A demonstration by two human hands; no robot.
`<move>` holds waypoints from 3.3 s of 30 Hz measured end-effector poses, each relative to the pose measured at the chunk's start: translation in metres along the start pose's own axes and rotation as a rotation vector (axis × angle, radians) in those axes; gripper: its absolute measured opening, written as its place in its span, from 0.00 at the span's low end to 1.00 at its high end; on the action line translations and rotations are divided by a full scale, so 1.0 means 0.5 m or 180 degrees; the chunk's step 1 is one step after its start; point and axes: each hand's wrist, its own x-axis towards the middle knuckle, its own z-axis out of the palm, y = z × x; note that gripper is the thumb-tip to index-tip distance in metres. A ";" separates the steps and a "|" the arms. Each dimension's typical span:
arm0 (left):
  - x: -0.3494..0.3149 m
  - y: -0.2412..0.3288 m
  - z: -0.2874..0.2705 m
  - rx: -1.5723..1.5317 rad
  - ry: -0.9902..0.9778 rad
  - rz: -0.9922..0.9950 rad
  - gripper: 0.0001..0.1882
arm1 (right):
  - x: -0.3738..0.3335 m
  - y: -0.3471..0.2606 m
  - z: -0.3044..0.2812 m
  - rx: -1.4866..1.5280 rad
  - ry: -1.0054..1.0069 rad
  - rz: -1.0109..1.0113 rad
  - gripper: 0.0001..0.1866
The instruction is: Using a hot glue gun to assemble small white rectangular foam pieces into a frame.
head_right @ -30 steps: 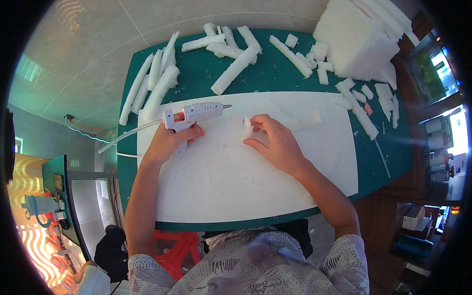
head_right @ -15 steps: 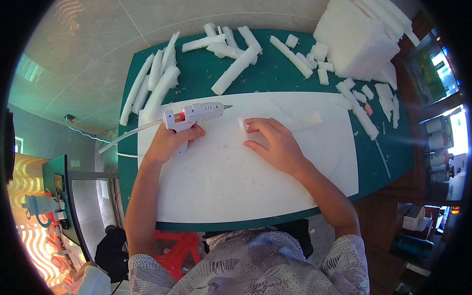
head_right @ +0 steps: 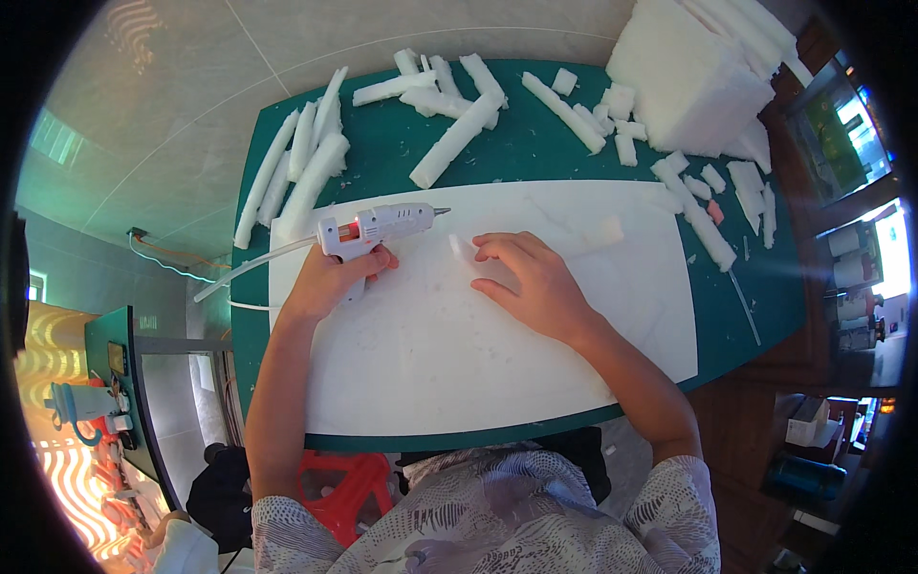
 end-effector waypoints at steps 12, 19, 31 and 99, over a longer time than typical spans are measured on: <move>0.001 -0.001 0.000 0.0029 0.0013 -0.0027 0.16 | 0.000 0.000 -0.002 -0.0015 -0.0062 0.0007 0.13; -0.001 -0.002 0.000 -0.0076 -0.0008 -0.0022 0.16 | -0.003 0.003 -0.002 -0.0048 -0.0040 -0.0024 0.16; 0.001 0.000 -0.003 -0.0001 -0.0041 0.0014 0.18 | -0.003 0.004 -0.003 0.0181 0.0053 0.0252 0.22; 0.007 0.001 0.001 -0.0094 -0.0013 0.0237 0.14 | -0.135 0.020 -0.177 -0.0729 0.1051 0.0816 0.35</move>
